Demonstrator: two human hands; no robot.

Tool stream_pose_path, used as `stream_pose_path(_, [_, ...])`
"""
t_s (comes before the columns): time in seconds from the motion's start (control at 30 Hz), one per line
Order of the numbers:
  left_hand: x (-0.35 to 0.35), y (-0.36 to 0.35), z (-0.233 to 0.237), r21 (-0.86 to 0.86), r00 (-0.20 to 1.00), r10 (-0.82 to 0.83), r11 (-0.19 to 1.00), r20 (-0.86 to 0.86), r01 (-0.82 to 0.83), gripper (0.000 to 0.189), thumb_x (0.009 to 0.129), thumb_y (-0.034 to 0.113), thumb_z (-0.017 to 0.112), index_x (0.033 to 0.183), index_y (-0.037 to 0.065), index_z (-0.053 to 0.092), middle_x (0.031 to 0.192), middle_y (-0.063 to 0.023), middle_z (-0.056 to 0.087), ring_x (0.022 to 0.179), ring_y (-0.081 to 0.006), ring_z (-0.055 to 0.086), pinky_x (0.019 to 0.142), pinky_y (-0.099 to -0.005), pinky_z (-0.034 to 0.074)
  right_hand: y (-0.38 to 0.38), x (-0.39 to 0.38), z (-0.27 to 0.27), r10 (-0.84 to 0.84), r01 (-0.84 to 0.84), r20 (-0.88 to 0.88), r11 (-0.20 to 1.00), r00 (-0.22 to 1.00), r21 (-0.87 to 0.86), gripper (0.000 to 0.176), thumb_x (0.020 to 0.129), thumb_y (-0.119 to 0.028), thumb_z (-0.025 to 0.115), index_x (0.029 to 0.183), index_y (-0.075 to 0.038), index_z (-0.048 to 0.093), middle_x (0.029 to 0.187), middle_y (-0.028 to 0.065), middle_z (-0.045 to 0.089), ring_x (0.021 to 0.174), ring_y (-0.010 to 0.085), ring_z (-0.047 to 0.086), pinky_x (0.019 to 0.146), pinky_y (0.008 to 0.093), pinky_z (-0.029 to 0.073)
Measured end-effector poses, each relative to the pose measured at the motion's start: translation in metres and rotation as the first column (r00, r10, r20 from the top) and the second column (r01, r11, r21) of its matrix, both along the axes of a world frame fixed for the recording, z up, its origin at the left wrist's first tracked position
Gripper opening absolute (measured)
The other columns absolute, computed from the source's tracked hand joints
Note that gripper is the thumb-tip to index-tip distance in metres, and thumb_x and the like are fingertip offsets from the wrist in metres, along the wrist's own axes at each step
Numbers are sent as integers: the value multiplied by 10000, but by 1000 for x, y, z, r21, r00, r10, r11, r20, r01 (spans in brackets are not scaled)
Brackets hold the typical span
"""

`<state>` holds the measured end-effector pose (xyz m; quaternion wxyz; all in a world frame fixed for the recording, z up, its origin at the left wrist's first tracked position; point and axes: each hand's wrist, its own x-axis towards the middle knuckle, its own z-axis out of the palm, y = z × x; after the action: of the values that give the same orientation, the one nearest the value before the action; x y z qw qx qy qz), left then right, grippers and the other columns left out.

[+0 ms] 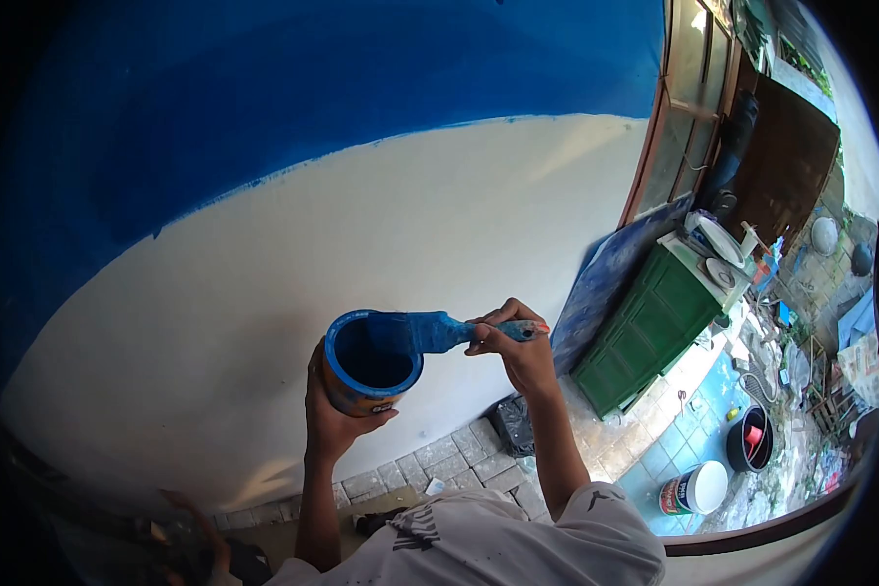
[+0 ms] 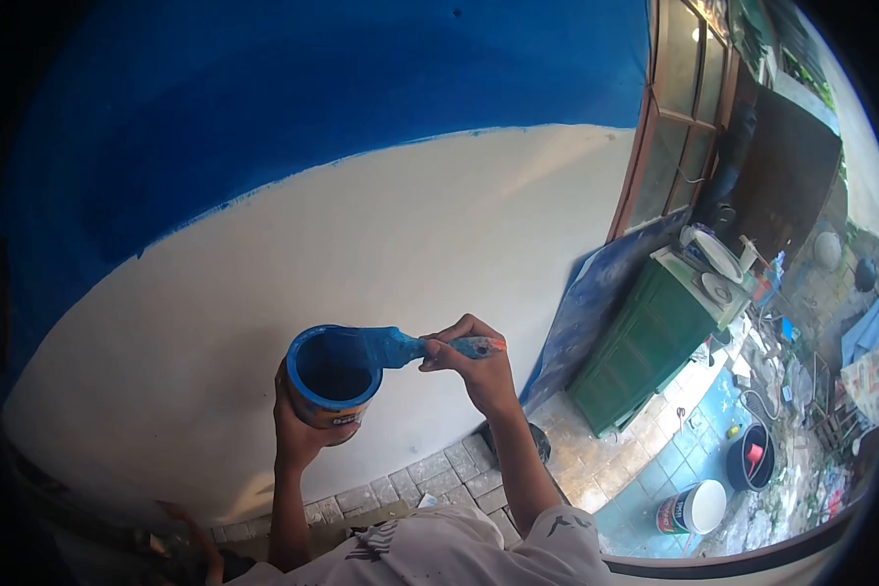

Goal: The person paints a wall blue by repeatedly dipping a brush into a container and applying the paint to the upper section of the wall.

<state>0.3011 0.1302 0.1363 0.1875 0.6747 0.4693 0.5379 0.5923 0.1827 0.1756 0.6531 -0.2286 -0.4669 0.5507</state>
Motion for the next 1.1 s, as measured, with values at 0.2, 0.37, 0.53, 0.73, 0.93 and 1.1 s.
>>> stream_pose_path(0.2, [2,12,13,42,995,-12,999,-99,16,1311,564,269,1053,1612,91,285,1532,-174,476,1415,-343,514,1167,-481,472,7,5,10,-28,31,-59,998,998,55,164,932,13,758,919,6,594,975,205,727,815,249,753,735,382,694])
stream_pose_path(0.37, [8,13,11,26,997,-51,998,-60,53,1305,566,277,1053,1609,89,291,1530,-170,478,1408,-340,522,1167,-480,474,31,34,52,-189,223,-197,961,962,164,178,985,-87,742,942,-51,573,1010,147,733,853,210,745,774,391,669])
stream_pose_path(0.53, [15,13,10,26,996,-83,996,-31,84,1291,570,272,1051,1603,87,298,1512,-169,490,1402,-334,527,1162,-477,480,74,52,120,-311,419,-321,833,895,361,171,1002,-119,737,981,-44,585,1002,148,729,882,238,762,791,410,671])
stream_pose_path(0.73, [19,10,7,28,997,-79,996,19,79,1243,537,151,1034,1567,87,342,1449,-131,549,1348,-300,571,1134,-452,497,125,39,187,-250,390,-310,720,917,575,149,990,-57,737,1012,19,611,1033,210,741,923,274,772,846,438,680])
stream_pose_path(0.93, [13,7,1,6,998,-61,998,14,61,1272,565,224,1047,1594,83,313,1482,-161,508,1369,-324,548,1129,-458,501,161,32,188,-277,331,-185,724,943,605,173,953,-51,783,984,33,635,1015,205,751,838,255,776,825,418,688])
stream_pose_path(1.1, [6,5,-3,-11,999,-26,1000,30,27,1267,543,221,1041,1580,82,326,1463,-149,525,1352,-319,556,1132,-462,490,179,55,178,-460,565,-338,564,821,602,131,968,-20,746,985,55,640,1008,216,745,853,270,773,786,412,689])
